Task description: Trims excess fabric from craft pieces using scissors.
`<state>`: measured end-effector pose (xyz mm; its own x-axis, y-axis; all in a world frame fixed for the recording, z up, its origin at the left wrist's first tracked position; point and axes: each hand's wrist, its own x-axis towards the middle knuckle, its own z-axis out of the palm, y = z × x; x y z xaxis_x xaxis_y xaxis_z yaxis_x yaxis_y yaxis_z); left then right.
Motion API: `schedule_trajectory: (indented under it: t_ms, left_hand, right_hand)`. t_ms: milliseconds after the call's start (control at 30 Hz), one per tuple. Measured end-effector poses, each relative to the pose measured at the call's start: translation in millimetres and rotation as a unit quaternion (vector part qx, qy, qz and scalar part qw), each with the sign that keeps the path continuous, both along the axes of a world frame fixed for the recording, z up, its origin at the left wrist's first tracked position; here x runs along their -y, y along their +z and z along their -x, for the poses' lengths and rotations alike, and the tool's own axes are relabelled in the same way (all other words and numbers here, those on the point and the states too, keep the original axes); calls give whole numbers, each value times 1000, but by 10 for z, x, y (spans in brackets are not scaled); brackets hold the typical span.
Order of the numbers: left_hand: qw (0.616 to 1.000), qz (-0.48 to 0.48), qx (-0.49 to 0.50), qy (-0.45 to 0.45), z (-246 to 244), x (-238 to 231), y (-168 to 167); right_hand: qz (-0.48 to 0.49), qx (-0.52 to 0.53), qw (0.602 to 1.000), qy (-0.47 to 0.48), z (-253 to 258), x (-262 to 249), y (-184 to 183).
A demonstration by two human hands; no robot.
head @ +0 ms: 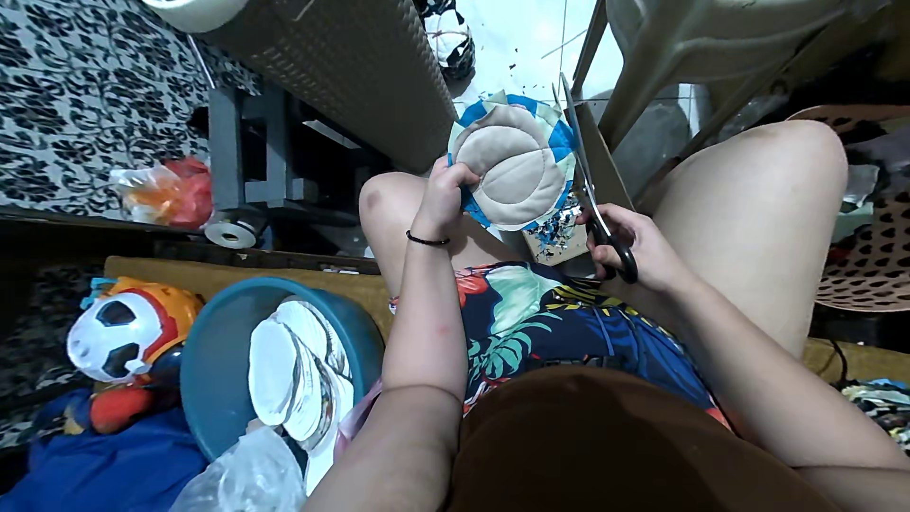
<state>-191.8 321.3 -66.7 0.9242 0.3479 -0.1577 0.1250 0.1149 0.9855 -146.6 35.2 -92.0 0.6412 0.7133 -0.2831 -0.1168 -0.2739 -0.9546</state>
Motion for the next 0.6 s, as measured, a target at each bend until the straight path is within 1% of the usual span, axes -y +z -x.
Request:
schedule_trajectory:
  t_ms: [167, 300, 433, 600]
  left_hand:
    - [999, -32, -14, -11, 21, -111, 47]
    - [998, -55, -18, 0, 24, -205, 75]
    - [999, -52, -11, -2, 7, -246, 10]
    - [998, -60, -11, 29, 0, -229, 36]
  right_hand:
    - [17, -4, 1000, 5, 2, 26, 12]
    - [23, -8, 1000, 15, 25, 38, 8]
    - [23, -7, 1000, 13, 33, 50, -15]
    - [32, -12, 999, -3, 47, 76, -27]
